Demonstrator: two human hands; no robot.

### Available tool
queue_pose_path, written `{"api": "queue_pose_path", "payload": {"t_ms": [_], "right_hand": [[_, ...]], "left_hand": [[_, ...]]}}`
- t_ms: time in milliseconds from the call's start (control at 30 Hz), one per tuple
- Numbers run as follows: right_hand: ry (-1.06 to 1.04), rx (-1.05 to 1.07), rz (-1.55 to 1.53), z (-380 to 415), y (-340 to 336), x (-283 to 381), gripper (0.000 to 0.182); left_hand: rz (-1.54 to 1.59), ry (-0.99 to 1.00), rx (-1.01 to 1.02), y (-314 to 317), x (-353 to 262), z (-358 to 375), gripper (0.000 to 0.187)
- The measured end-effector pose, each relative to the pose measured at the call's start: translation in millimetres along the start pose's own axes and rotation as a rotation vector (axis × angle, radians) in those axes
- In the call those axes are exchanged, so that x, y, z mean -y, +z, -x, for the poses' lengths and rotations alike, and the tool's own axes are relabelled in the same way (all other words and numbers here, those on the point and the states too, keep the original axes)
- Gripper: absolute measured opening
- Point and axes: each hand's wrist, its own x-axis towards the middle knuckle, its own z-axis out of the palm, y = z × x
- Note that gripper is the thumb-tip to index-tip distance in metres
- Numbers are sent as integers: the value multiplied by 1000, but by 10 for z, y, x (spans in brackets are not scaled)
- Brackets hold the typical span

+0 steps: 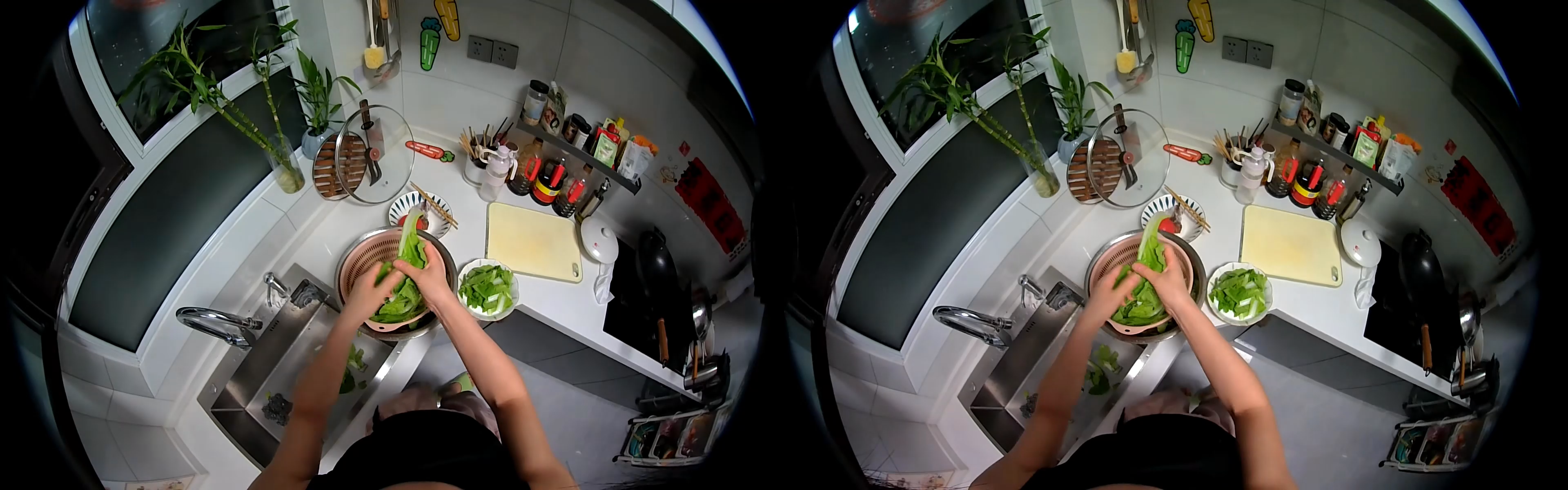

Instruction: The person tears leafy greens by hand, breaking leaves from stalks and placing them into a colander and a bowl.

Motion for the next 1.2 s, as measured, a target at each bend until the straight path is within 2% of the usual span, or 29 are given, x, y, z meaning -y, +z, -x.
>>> {"api": "queue_pose_path", "payload": {"t_ms": [33, 100, 167, 233, 267, 333, 433, 467, 500, 633, 700, 733, 833, 867, 900, 967, 1000, 1033, 1100, 1133, 1200], "right_hand": [[-50, 1, 19, 15, 23, -4, 55], [-4, 7, -44, 30, 22, -4, 57], [66, 2, -158, 32, -21, -1, 58], [102, 16, -227, 29, -72, -25, 59], [136, 29, -296, 21, -105, -32, 59], [134, -2, -320, 14, -154, -23, 60], [122, -50, -314, 31, -175, -31, 61], [110, -49, -262, 30, -160, -33, 57], [99, -44, -210, 33, -116, -3, 53], [21, 66, 31, 113, 31, -1, 47], [-263, 39, 642, 95, 61, -66, 46], [-225, 75, 595, 142, 94, 24, 53], [-278, 161, 602, 100, 98, 1, 55], [-217, 216, 507, 142, 35, 47, 46], [-218, 215, 508, 96, -29, -12, 46], [29, 247, 63, -31, -168, -200, 34], [113, 146, -94, 52, -108, -29, 25], [113, 145, -94, 56, -109, -4, 25], [210, 76, -359, 57, -111, 15, 27], [196, 55, -366, 47, -111, -7, 28], [167, 55, -388, 11, -94, -92, 28]], "left_hand": [[2, -3, 0, 52, 19, -4, 32], [-37, 158, -3, 106, 73, -12, 31], [-18, 115, -3, 79, 89, -21, 28], [-240, 359, 62, 24, 242, -69, 25], [-239, 361, 63, 4, 319, -82, 25], [651, 31, 32, -48, 387, -69, 23], [716, -37, -56, -156, 316, -66, 22], [623, -77, 26, -165, 305, -56, 23], [624, -76, 21, -139, 304, -51, 23], [767, -174, 52, 22, 205, -51, 25], [890, -217, 62, 82, 119, -73, 28], [661, -149, 62, 121, 181, -100, 29], [653, -53, -54, 183, 268, -154, 27], [755, -127, -37, 144, 282, -145, 23], [755, -127, -36, 94, 239, -113, 23], [811, -155, 20, 9, 198, -71, 19], [759, -154, -6, -5, 237, -68, 18], [759, -155, -4, -19, 292, -71, 18], [715, -69, -12, -43, 365, -66, 19], [714, -68, -13, -43, 374, -57, 19], [715, -226, 41, -25, 347, -52, 21]]}}
